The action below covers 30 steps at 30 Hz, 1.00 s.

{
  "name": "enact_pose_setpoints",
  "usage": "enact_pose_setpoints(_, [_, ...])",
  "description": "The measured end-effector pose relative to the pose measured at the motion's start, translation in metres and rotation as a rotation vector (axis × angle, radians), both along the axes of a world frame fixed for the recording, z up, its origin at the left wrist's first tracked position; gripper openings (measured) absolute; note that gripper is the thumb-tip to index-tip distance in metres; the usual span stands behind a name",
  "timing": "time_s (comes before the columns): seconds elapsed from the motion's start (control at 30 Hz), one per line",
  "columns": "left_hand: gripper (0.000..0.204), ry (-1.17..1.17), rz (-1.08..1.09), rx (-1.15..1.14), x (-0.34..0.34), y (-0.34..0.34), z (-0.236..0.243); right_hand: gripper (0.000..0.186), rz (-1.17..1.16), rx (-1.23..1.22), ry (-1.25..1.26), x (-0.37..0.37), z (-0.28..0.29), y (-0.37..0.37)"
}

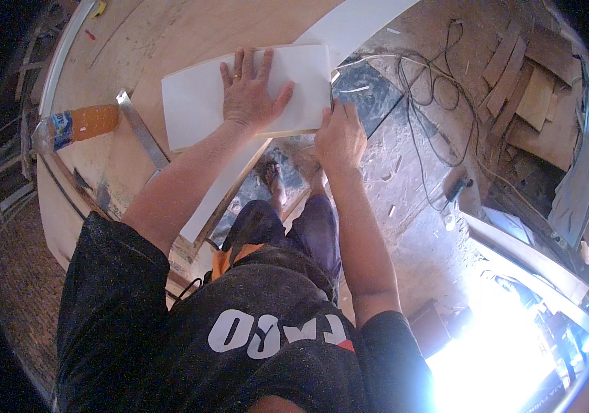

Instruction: The person trims excess material from the edge of a white board using a scraper and a utility knife, peels off a strip, and sands the edge with a block.

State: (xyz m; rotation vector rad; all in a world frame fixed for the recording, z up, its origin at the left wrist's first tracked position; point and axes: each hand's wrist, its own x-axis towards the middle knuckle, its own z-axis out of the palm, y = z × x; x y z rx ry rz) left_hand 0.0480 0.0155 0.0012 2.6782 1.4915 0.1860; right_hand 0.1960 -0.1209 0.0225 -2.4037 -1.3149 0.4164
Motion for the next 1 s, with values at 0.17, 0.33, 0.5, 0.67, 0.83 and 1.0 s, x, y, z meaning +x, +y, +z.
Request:
enact_pose_setpoints(0.17, [0.086, -0.02, -0.001, -0.023, -0.002, 0.0, 0.001, 0.029, 0.007, -0.049, -0.001, 0.003, 0.003, 0.012])
enact_pose_setpoints(0.33, [0.087, -0.018, 0.0, -0.019, -0.001, 0.0, 0.001, 0.03, 0.0, 0.066, 0.0, 0.007, -0.002, 0.021])
enact_pose_setpoints(0.5, [0.087, -0.014, 0.001, -0.025, -0.001, 0.001, 0.001, 0.03, 0.017, 0.01, 0.009, 0.014, 0.001, 0.039])
enact_pose_setpoints(0.67, [0.088, -0.011, -0.011, 0.003, -0.002, 0.002, -0.002, 0.029, 0.025, -0.028, -0.041, 0.019, 0.004, 0.061])
enact_pose_setpoints(0.83, [0.088, -0.008, -0.01, -0.009, -0.003, 0.002, -0.001, 0.028, 0.028, -0.019, -0.05, 0.023, 0.0, 0.073])
enact_pose_setpoints(1.0, [0.087, -0.016, -0.016, -0.025, -0.002, 0.002, 0.001, 0.028, 0.02, -0.014, -0.054, 0.024, -0.003, 0.078])
